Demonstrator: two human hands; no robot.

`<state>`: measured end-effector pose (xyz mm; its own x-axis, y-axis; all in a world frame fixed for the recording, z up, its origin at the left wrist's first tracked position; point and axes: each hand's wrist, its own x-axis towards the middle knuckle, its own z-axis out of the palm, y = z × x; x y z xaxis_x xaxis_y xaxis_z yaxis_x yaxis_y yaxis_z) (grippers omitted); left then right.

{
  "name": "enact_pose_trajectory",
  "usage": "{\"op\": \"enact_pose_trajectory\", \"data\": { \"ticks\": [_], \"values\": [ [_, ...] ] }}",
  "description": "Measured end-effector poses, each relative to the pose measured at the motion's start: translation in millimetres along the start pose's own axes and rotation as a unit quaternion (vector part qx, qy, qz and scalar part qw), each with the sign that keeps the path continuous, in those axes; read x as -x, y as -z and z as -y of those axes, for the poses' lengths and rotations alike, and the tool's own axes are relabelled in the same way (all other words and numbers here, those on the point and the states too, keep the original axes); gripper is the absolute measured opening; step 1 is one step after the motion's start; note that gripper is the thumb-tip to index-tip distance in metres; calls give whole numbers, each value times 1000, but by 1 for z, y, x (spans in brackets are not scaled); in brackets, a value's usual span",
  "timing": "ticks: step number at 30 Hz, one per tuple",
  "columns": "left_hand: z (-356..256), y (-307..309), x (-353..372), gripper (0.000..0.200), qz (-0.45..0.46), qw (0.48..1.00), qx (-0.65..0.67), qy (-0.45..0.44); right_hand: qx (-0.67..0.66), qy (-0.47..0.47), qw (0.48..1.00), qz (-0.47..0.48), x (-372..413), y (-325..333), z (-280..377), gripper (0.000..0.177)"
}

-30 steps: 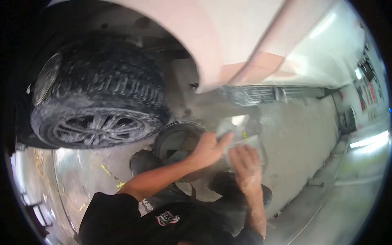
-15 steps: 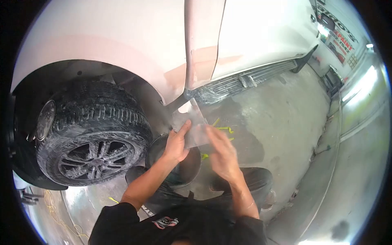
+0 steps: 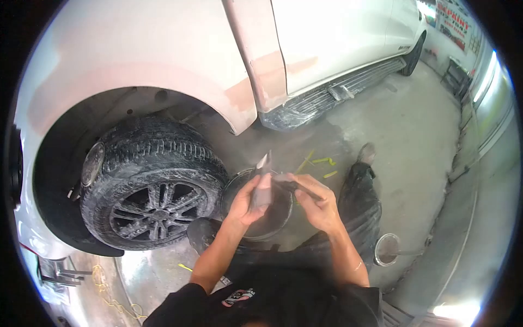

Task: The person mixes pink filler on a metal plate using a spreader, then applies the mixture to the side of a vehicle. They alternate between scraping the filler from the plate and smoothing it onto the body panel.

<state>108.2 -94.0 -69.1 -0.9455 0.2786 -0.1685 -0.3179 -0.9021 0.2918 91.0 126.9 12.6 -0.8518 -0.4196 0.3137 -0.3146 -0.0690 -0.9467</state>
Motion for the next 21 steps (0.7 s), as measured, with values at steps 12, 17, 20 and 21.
{"op": "enact_pose_trajectory", "data": {
  "ticks": [12, 17, 20, 21],
  "values": [
    [17, 31, 26, 27, -69, 989, 126, 31, -20, 12, 999, 40, 6, 13, -97, 43],
    [22, 34, 13, 27, -95, 989, 112, 26, -37, 2, 999, 7, 13, 31, -137, 43],
    [24, 35, 3, 28, -81, 989, 118, 45, -54, -6, 999, 5, 10, 38, -148, 41],
    [23, 33, -3, 28, -74, 989, 117, 56, -53, 3, 999, 1, 6, 40, -151, 40]
  ]
}}
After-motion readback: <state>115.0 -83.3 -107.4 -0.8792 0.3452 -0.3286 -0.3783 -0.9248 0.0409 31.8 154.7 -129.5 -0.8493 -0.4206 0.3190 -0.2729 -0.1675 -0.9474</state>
